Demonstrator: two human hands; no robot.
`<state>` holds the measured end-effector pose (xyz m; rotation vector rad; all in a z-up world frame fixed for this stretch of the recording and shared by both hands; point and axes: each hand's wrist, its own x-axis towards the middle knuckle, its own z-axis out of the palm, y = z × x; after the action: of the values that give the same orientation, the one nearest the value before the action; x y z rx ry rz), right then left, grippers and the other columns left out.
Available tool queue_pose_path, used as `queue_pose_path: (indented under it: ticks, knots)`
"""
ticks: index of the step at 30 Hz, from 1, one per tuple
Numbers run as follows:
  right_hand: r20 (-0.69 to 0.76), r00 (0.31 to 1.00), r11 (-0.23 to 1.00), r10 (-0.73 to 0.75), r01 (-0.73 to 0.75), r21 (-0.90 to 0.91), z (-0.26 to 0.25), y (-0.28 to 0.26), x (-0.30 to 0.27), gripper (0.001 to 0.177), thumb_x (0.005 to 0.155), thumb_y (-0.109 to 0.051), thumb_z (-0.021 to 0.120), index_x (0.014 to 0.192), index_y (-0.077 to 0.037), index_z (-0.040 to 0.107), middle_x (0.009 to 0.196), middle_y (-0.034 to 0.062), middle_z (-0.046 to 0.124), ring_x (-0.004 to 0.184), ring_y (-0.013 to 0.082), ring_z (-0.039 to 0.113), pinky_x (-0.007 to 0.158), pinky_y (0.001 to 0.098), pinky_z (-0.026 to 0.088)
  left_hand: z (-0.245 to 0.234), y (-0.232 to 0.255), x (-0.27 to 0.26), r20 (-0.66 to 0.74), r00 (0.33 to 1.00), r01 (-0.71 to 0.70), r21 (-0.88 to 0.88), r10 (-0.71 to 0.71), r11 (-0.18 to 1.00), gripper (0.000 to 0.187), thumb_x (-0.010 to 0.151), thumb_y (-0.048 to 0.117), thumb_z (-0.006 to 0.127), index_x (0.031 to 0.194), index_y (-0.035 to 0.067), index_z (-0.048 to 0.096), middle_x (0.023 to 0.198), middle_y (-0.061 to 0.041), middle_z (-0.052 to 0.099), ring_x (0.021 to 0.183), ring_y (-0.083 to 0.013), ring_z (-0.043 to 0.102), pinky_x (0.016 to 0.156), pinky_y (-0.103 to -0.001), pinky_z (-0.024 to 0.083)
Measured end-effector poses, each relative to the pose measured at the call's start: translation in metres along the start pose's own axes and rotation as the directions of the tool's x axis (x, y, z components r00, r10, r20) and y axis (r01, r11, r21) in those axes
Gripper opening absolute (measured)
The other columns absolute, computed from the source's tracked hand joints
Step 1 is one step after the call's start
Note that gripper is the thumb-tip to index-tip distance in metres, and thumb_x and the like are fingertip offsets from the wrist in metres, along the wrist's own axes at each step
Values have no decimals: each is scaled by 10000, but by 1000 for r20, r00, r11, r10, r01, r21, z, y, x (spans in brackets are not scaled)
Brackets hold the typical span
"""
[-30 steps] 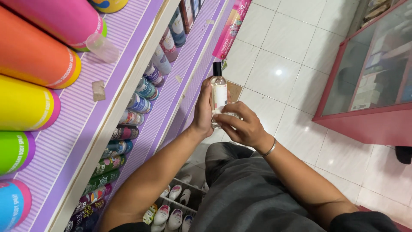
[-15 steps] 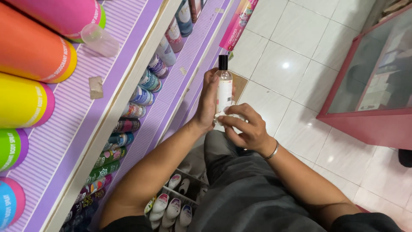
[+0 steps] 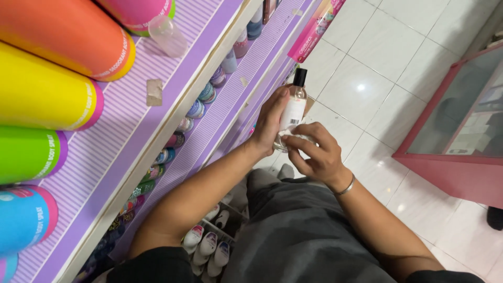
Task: The person sits on the floor in a store aisle and wipes the labels of several bottles and tubes using a white cloth. They handle a blue bottle, a purple bottle, a clear bottle, a dark bottle, and a yellow tube, cleaning each one before placing them back on the shelf.
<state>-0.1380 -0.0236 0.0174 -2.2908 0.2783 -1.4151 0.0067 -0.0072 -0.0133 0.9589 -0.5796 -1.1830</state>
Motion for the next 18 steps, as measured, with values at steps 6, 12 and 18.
queue_pose_path:
  ticks: [6,12,18]
  knots:
    - [-95,995,996,32,-39,-76,-4,38,15,219,916,136,684,1073,26,790,1033,220,643,864,384,662,723,463,556,11,9,0,116,993,55,-154,-37,987,597,1040,562,498,1379,71,488,914,-100,670,678,-136,696,549,-290,608]
    - [-77,993,994,89,-94,-56,-1,10,12,188,927,53,694,1078,-3,791,1025,187,638,767,299,629,660,415,547,5,1,-1,168,985,88,-236,-48,968,564,1073,518,448,1450,98,436,1014,-129,658,764,-145,683,583,-287,596]
    - [-27,997,994,76,-74,81,5,-1,-26,161,855,15,748,992,-40,811,974,193,670,765,329,651,665,415,545,20,23,-7,129,990,96,-278,-62,956,528,1055,522,484,1414,154,363,988,-133,601,744,-170,637,574,-282,552]
